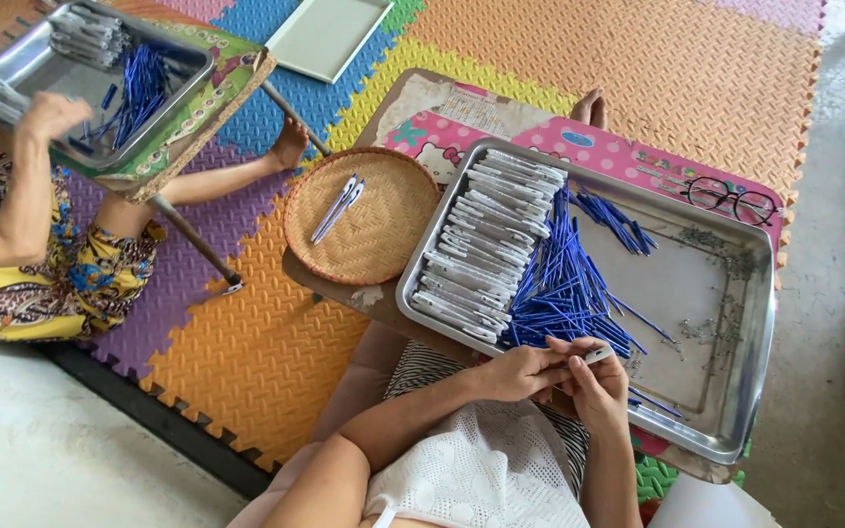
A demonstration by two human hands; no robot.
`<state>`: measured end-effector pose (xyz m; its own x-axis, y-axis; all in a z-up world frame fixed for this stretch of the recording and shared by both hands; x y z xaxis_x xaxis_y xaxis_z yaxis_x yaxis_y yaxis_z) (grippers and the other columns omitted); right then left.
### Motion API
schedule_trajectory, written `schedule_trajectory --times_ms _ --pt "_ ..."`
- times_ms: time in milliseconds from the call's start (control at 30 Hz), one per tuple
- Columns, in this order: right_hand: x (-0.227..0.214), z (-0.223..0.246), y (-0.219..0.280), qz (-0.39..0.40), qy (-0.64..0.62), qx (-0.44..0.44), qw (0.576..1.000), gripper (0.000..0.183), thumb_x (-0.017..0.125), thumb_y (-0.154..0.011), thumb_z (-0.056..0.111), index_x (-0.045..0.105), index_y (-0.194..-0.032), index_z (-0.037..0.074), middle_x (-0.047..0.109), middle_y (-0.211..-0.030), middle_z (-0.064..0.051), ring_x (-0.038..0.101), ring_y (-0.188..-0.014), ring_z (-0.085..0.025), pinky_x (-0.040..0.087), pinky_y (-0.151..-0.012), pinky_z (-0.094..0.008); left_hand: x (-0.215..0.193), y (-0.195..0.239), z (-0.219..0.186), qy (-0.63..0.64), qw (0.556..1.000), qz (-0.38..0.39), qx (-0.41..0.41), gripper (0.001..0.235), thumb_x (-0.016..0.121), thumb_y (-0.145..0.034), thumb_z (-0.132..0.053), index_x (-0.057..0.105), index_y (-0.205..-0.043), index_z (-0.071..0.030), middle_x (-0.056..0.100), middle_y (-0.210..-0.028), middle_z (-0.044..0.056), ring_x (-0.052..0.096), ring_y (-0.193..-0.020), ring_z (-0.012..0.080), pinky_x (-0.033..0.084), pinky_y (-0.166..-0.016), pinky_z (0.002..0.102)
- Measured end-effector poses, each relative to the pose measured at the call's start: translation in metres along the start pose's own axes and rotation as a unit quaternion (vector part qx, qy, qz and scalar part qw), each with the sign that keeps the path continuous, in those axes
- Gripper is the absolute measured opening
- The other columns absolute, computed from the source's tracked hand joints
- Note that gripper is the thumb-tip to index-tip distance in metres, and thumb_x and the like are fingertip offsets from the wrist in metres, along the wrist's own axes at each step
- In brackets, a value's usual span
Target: The person sits on a floor mat and assembles blue pens by inserting blue ink cartridges into white pen bodies. They pick up a pen body and a cartridge from a metal tray, insert the cartridge, and place the assembled pen into a woven basket.
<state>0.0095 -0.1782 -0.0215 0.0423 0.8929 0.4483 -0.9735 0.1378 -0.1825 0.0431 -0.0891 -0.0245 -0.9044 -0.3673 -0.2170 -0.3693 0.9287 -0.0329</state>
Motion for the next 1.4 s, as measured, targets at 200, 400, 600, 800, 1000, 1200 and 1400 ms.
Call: schedule_trajectory --times_ms 200,400,600,800,1000,1200,1400 --pt "-0.017 -0.01 0.0 -0.078 0.009 -0.025 0.997 0.042 0.061 -0.1 0.005 0.048 -0.141 0.004 0.075 -0.122 -0.028 0.081 -0.077 -0.021 0.049 -0.045 -0.013 -0.014 0.007 -0.024 0.056 0.997 -0.043 0.044 0.021 0.053 -0.115 -0.028 0.072 -0.109 -0.02 0.074 -0.068 0.001 0.075 -0.069 0.0161 0.061 -0.073 0.03" --pt "-0.025 -0.012 0.001 -0.07 -0.084 -0.027 0.994 0.058 0.053 -0.104 0.022 0.039 -0.159 0.009 0.059 -0.149 -0.029 0.067 -0.128 -0.037 0.054 -0.108 -0.047 -0.09 0.049 -0.026 0.034 0.943 -0.292 0.154 0.016 0.061 -0.11 -0.004 0.073 -0.113 -0.013 0.059 -0.157 0.013 0.069 -0.125 0.0352 0.06 -0.098 0.046" --pt "-0.031 -0.02 0.002 -0.064 -0.054 -0.031 0.996 0.055 0.047 -0.105 0.014 0.039 -0.158 0.003 0.06 -0.142 -0.036 0.07 -0.121 -0.039 0.054 -0.109 -0.05 -0.268 0.152 0.042 -0.367 0.763 -0.526 -0.083 0.034 0.059 -0.11 -0.018 0.061 -0.144 -0.018 0.058 -0.113 0.013 0.069 -0.103 0.0335 0.062 -0.085 0.041" --pt "-0.034 -0.023 0.005 -0.075 -0.05 -0.032 0.995 0.05 0.047 -0.105 0.012 0.042 -0.154 -0.001 0.062 -0.138 -0.038 0.072 -0.118 -0.04 0.054 -0.11 -0.051 -0.355 0.173 0.098 -0.511 0.677 -0.471 -0.243 0.052 0.076 -0.099 -0.025 0.062 -0.144 -0.003 0.056 -0.115 0.017 0.063 -0.108 0.0378 0.059 -0.091 0.05" --pt "-0.03 -0.02 0.003 -0.052 -0.057 -0.044 0.996 0.045 0.046 -0.106 0.01 0.045 -0.149 -0.004 0.063 -0.137 -0.038 0.072 -0.118 -0.04 0.054 -0.11 -0.051 -0.38 0.178 0.13 -0.572 0.599 -0.463 -0.316 0.051 0.069 -0.101 -0.032 0.059 -0.147 -0.012 0.053 -0.131 0.01 0.052 -0.116 0.0342 0.045 -0.092 0.051" --pt "-0.035 -0.025 0.006 -0.043 -0.057 -0.053 0.996 0.044 0.046 -0.106 0.009 0.047 -0.146 -0.009 0.062 -0.137 -0.041 0.071 -0.12 -0.043 0.054 -0.109 -0.054 -0.384 0.186 0.113 -0.637 0.542 -0.484 -0.256 0.041 0.061 -0.1 -0.017 0.067 -0.14 -0.014 0.059 -0.115 0.01 0.058 -0.102 0.0339 0.048 -0.08 0.049" --pt "-0.027 -0.02 0.005 -0.029 -0.069 -0.052 0.996 0.041 0.048 -0.106 0.008 0.048 -0.143 -0.01 0.062 -0.136 -0.041 0.072 -0.119 -0.043 0.055 -0.107 -0.052 -0.36 0.171 0.075 -0.602 0.602 -0.483 -0.205 0.056 0.074 -0.102 -0.023 0.056 -0.153 -0.009 0.056 -0.133 0.018 0.056 -0.115 0.042 0.047 -0.089 0.053"
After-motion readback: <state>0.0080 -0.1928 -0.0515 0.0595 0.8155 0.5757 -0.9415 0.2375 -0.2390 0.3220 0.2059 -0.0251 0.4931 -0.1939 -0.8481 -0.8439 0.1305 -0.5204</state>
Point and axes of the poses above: each hand's wrist, its own y-axis away from the middle knuckle, its own x-axis out of the palm, z = x × y, the point moved 10 cm from there along -y, towards the middle knuckle
